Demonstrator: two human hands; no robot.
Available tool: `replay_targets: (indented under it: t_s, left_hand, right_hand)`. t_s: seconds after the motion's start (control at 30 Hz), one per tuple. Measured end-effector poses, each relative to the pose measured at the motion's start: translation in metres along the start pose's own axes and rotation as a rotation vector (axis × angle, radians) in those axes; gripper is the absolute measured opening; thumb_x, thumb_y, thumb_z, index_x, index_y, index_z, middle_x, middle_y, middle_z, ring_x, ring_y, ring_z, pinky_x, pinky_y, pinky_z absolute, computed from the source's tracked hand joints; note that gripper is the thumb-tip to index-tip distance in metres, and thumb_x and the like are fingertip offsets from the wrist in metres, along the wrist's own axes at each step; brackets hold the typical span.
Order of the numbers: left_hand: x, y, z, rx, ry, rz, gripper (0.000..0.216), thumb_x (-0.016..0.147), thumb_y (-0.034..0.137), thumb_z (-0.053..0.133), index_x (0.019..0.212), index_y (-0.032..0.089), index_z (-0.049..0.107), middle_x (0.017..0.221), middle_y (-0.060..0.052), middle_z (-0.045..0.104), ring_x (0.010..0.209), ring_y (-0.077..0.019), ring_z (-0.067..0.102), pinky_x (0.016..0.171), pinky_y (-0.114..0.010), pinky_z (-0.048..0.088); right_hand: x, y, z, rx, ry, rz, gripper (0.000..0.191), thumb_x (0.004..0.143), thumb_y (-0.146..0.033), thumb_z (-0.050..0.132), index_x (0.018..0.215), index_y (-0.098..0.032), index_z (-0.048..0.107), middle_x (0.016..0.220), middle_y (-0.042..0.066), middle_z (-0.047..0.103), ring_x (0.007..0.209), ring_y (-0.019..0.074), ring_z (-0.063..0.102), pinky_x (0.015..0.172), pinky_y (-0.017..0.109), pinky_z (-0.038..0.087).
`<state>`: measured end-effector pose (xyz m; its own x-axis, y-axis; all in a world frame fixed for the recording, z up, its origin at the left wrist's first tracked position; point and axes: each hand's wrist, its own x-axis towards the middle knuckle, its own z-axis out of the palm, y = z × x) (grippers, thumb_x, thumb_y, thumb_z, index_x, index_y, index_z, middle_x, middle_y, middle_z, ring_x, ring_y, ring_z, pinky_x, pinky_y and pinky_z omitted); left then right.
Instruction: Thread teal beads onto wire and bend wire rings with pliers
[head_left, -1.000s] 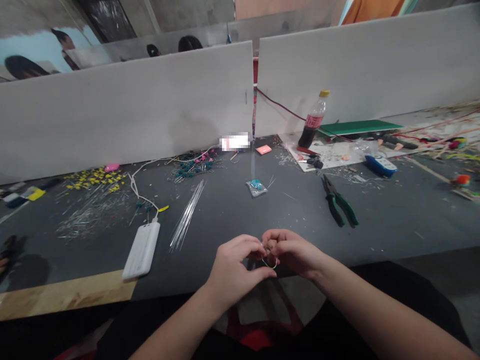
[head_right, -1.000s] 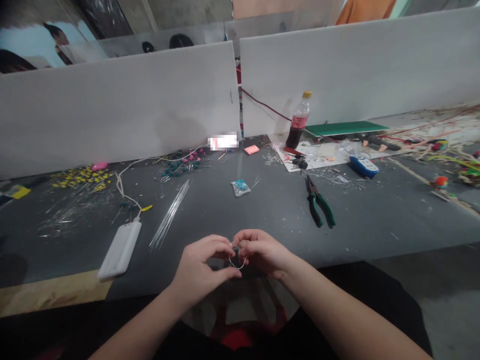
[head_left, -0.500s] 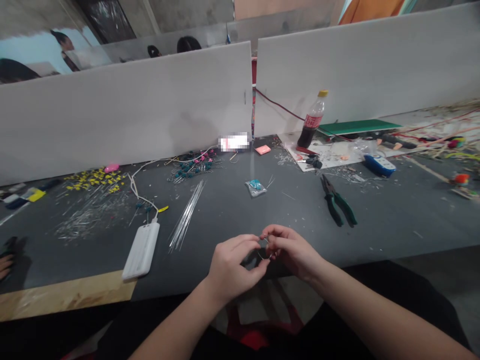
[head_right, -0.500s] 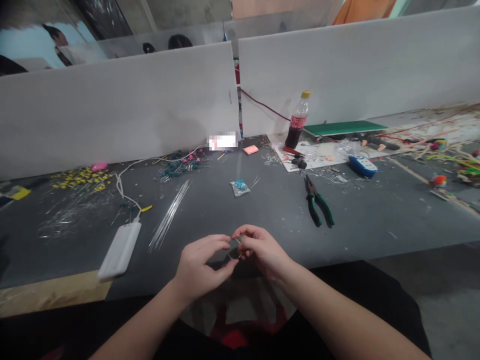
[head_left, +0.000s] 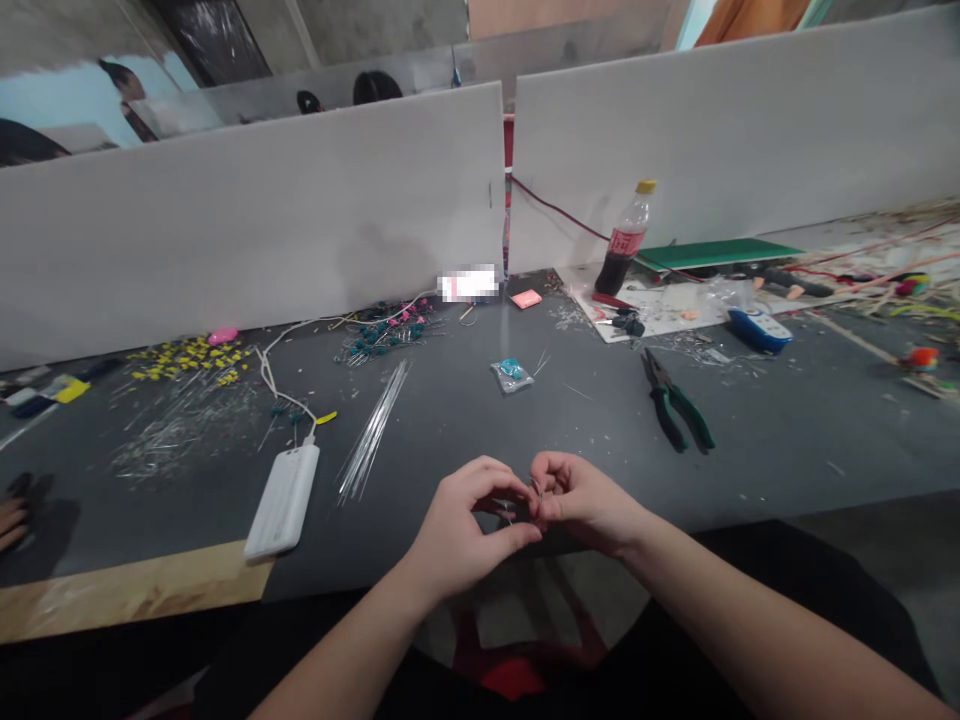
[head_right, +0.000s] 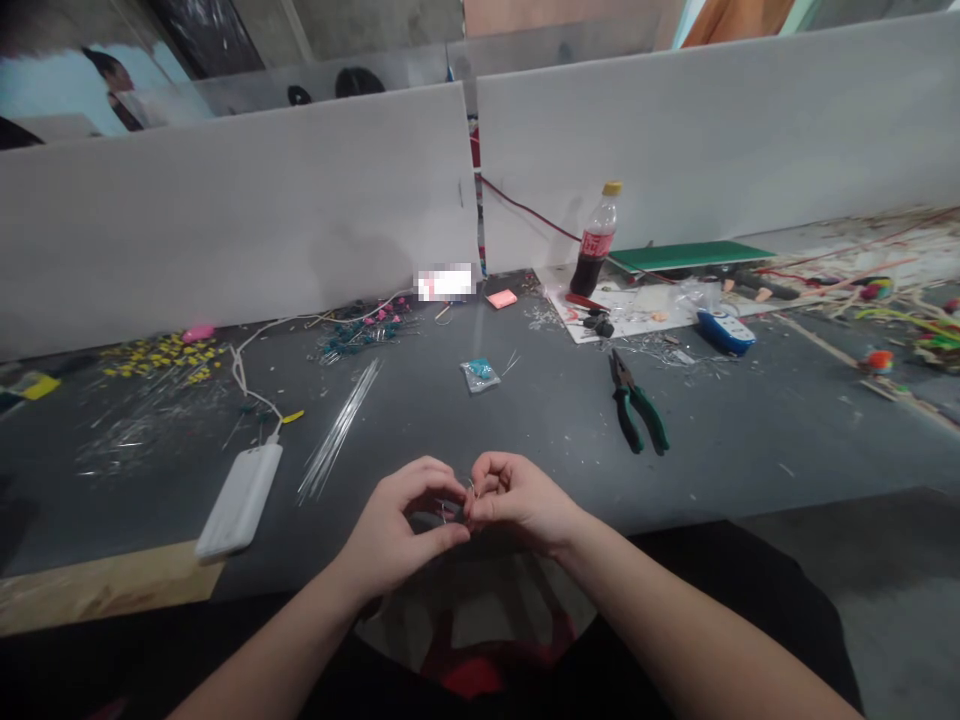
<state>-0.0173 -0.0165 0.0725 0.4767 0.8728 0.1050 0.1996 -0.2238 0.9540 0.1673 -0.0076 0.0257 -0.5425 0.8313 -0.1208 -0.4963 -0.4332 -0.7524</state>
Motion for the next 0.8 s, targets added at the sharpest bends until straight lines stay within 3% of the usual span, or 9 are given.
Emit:
replay_targets:
  t_s: [0.17,0.37,0.63,0.8]
  left_hand:
    - [0.000,-0.001,0.001,-0.108,0.031,-0.103,0.017,0.071,0.011,0.070,0.086,0.017,0.064,0.089,-0.002,0.060,0.072,-0.0118,0.064,0.070,-0.026,0.054]
    - [0.002,-0.003,0.000,-0.270,-0.005,-0.349,0.023,0.068,0.012,0.071,0.087,0.016,0.060,0.080,0.000,0.063,0.069,-0.0105,0.063,0.065,-0.021,0.050]
    - [0.000,-0.007,0.008,-0.258,0.059,-0.400,0.023,0.071,0.018,0.072,0.086,0.018,0.055,0.068,0.005,0.060,0.055,-0.0057,0.055,0.051,-0.015,0.039]
    - [0.000,-0.008,0.010,-0.253,0.094,-0.365,0.022,0.071,0.018,0.073,0.088,0.016,0.060,0.082,0.000,0.067,0.057,-0.0057,0.056,0.052,-0.017,0.039]
  right_hand:
    - [-0.001,-0.010,-0.003,-0.225,0.096,-0.045,0.029,0.060,-0.017,0.085,0.072,-0.016,0.059,0.070,-0.001,0.071,0.065,0.0108,0.066,0.064,0.022,0.050]
    - [-0.005,-0.026,-0.004,-0.424,0.059,-0.008,0.019,0.067,-0.021,0.080,0.077,-0.016,0.064,0.076,0.003,0.073,0.069,0.0129,0.067,0.067,0.026,0.051]
    - [-0.007,-0.023,0.001,-0.579,0.127,-0.095,0.017,0.071,-0.024,0.076,0.080,-0.019,0.063,0.079,0.001,0.070,0.073,0.0143,0.066,0.068,0.027,0.051]
    - [-0.009,-0.022,0.003,-0.746,0.178,-0.167,0.013,0.074,-0.025,0.072,0.079,-0.019,0.062,0.077,0.001,0.069,0.071,0.0151,0.065,0.065,0.026,0.050]
